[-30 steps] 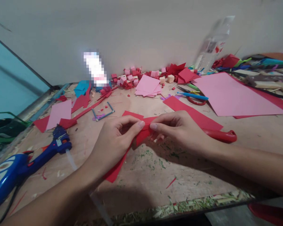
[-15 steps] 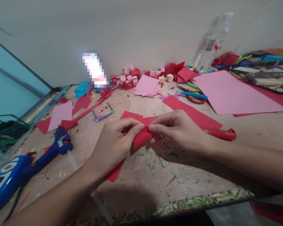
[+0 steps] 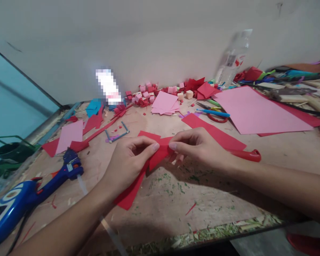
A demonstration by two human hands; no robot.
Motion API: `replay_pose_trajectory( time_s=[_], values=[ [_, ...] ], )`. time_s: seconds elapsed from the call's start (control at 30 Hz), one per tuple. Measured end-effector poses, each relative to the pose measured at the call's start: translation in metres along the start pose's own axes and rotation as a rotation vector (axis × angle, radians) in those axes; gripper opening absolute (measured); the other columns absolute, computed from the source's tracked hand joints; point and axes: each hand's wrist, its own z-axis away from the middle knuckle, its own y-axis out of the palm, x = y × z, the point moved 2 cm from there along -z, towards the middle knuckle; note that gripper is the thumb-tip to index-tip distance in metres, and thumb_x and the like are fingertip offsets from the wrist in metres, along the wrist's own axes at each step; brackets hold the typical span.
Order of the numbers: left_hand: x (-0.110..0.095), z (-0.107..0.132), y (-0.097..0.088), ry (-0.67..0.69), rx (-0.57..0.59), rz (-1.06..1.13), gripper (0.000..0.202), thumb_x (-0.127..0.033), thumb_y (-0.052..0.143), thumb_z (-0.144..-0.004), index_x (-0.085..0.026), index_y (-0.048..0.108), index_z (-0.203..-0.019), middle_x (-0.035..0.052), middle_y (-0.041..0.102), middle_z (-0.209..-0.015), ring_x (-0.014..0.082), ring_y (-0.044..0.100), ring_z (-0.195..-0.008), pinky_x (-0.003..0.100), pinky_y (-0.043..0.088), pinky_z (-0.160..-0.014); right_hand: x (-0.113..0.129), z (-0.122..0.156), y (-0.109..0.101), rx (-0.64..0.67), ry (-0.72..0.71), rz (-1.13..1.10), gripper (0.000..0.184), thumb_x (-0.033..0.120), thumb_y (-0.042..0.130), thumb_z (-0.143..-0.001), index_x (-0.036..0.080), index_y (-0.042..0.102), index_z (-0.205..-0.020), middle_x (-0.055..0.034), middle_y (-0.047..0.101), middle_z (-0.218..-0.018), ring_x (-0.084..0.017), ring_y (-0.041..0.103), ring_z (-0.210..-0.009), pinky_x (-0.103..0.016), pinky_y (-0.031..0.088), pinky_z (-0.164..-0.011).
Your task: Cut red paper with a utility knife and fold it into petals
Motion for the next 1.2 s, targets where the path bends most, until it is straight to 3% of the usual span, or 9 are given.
replay_pose_trajectory(
  time_s=[0.23, 0.4, 0.5, 0.63, 0.8, 0.97, 1.1, 1.2],
  values=[
    [0.001, 0.000, 0.003, 0.017, 0.014, -0.111, 0.023, -0.028, 0.067, -0.090, -0.021, 0.076, -0.070, -0.0004, 0.072, -0.067, 0.0157, 0.063, -0.065, 0.025, 0.049, -0.062, -0.003, 0.001, 0.002, 0.039, -0.013, 0.079, 0.033, 0.049, 0.080, -0.087, 0.017, 0.079, -0.077, -0.0066, 0.078, -0.070, -0.017, 0.072, -0.064, -0.028, 0.056, -0.063],
    [0.006, -0.002, -0.004, -0.014, -0.005, -0.084, 0.025, -0.032, 0.066, -0.090, -0.020, 0.073, -0.070, -0.0005, 0.070, -0.067, 0.0151, 0.060, -0.064, 0.026, 0.048, -0.063, -0.005, -0.003, -0.005, 0.066, 0.008, 0.078, 0.034, 0.051, 0.079, -0.087, 0.018, 0.080, -0.081, -0.0083, 0.081, -0.080, -0.017, 0.074, -0.068, -0.028, 0.058, -0.063],
    [0.008, -0.004, -0.005, -0.041, 0.015, -0.044, 0.022, -0.034, 0.068, -0.090, -0.020, 0.077, -0.076, 0.0022, 0.076, -0.076, 0.0177, 0.065, -0.071, 0.028, 0.052, -0.068, -0.002, -0.006, -0.010, 0.064, 0.000, 0.070, 0.033, 0.049, 0.082, -0.086, 0.018, 0.078, -0.079, -0.0075, 0.081, -0.078, -0.016, 0.073, -0.066, -0.028, 0.059, -0.063],
    [0.013, -0.005, -0.002, -0.169, 0.136, 0.183, 0.027, -0.041, 0.078, -0.086, -0.018, 0.080, -0.100, 0.0075, 0.080, -0.091, 0.0194, 0.071, -0.076, 0.029, 0.055, -0.067, 0.002, -0.008, -0.015, 0.002, -0.013, 0.037, 0.029, 0.046, 0.083, -0.084, 0.018, 0.077, -0.076, -0.0056, 0.078, -0.072, -0.014, 0.068, -0.060, -0.026, 0.055, -0.057],
    [0.016, -0.004, -0.002, -0.253, 0.187, 0.195, 0.030, -0.041, 0.075, -0.090, -0.016, 0.073, -0.072, 0.0033, 0.071, -0.065, 0.0131, 0.064, -0.056, 0.024, 0.054, -0.056, 0.006, -0.008, -0.019, -0.084, -0.031, 0.066, 0.024, 0.040, 0.081, -0.086, 0.018, 0.077, -0.078, -0.0050, 0.078, -0.073, -0.014, 0.069, -0.059, -0.025, 0.053, -0.056],
    [0.014, -0.002, 0.001, -0.229, 0.135, 0.173, 0.029, -0.037, 0.071, -0.091, -0.017, 0.072, -0.071, 0.0030, 0.070, -0.062, 0.0144, 0.066, -0.055, 0.024, 0.056, -0.053, 0.002, -0.007, -0.011, -0.003, 0.072, -0.100, 0.031, 0.043, 0.092, -0.073, 0.018, 0.078, -0.082, -0.0027, 0.075, -0.071, -0.015, 0.068, -0.064, -0.026, 0.054, -0.057],
    [0.013, 0.000, 0.010, -0.260, 0.121, 0.279, 0.027, -0.042, 0.079, -0.086, -0.017, 0.073, -0.077, 0.0046, 0.076, -0.071, 0.0165, 0.073, -0.062, 0.026, 0.062, -0.062, -0.009, -0.006, 0.002, 0.086, 0.135, -0.247, 0.030, 0.041, 0.091, -0.075, 0.015, 0.077, -0.079, -0.0033, 0.074, -0.071, -0.013, 0.065, -0.062, -0.023, 0.050, -0.056],
    [0.015, 0.000, 0.014, -0.310, 0.149, 0.347, 0.027, -0.042, 0.083, -0.081, -0.017, 0.074, -0.080, 0.0057, 0.078, -0.075, 0.0178, 0.075, -0.068, 0.028, 0.063, -0.066, -0.013, -0.005, 0.007, 0.072, 0.138, -0.321, 0.029, 0.039, 0.091, -0.075, 0.014, 0.076, -0.075, -0.0031, 0.073, -0.067, -0.011, 0.064, -0.058, -0.023, 0.050, -0.058]
  ],
)
